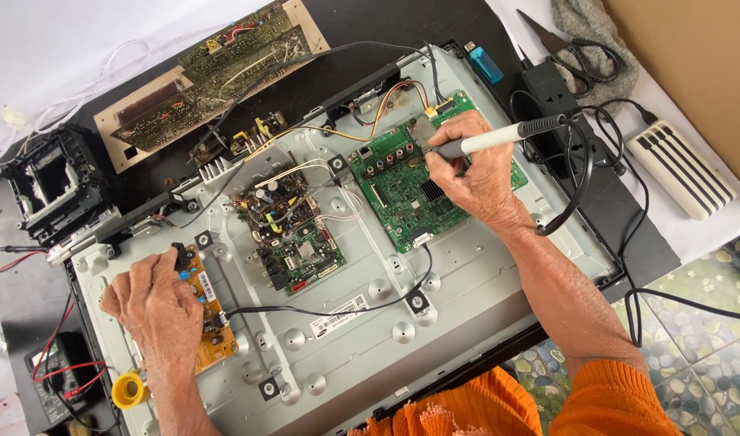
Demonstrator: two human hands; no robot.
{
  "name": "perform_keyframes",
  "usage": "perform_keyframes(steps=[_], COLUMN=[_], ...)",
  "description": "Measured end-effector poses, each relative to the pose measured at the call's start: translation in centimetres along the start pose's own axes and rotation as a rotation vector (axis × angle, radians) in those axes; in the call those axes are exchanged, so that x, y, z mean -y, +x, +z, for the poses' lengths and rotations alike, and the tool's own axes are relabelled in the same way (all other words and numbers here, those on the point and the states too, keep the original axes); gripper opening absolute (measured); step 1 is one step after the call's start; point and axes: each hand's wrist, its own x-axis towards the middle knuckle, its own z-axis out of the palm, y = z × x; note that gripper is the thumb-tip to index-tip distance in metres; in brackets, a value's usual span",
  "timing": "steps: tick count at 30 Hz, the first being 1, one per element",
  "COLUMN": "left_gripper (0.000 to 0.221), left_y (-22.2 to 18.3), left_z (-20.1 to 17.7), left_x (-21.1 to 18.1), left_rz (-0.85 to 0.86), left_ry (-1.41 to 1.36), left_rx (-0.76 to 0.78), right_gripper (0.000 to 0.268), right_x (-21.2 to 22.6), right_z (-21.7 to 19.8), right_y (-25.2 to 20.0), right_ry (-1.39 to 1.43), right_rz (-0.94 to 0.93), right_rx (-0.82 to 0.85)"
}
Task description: Soldering components on various circuit boards inside a disassembled television set
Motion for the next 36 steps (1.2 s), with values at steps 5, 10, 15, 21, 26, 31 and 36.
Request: perform_keyframes(steps=[5,10,15,21,26,31,36], left_gripper=[0.057,0.055,0.057,0.059,0.056,0.039,0.027], left_y=[0.1,0.2,0.2,0.3,0.7,2.2,3.2], left_z=[-0.1,-0.3,-0.3,-0.4,-0.5,-4.1,-13.4], left_x=[-0.2,-0.4,-0.3,-0.3,-0.4,-2.4,-6.8], left_rz=[-0.008,-0.012,-0.02,-0.019,0.006,0.02,0.136], left_ry=[0.009,0.008,-0.006,-0.026,-0.022,-0.043,-0.15], left_rx=[-0.008,0.0,0.002,-0.008,-0.025,-0.044,-0.024], right_gripper=[0.015,0.016,0.014,0.016,0.019,0.019,0.013], right_x=[0.2,0.5,0.6,0.5,0.6,0.9,1.7], right_z=[-0.1,-0.2,-0.5,-0.8,-1.3,-1.7,-2.1], right_y=[0.0,0.0,0.0,0.0,0.3,0.6,1.1], right_ry=[0.031,0.043,0.031,-0.003,-0.03,-0.023,0.09], right_rz=[0.004,0.022,0.003,-0.031,-0.055,-0.054,0.01], right_rx=[0.017,0.025,0.009,-0.007,-0.015,0.004,0.051])
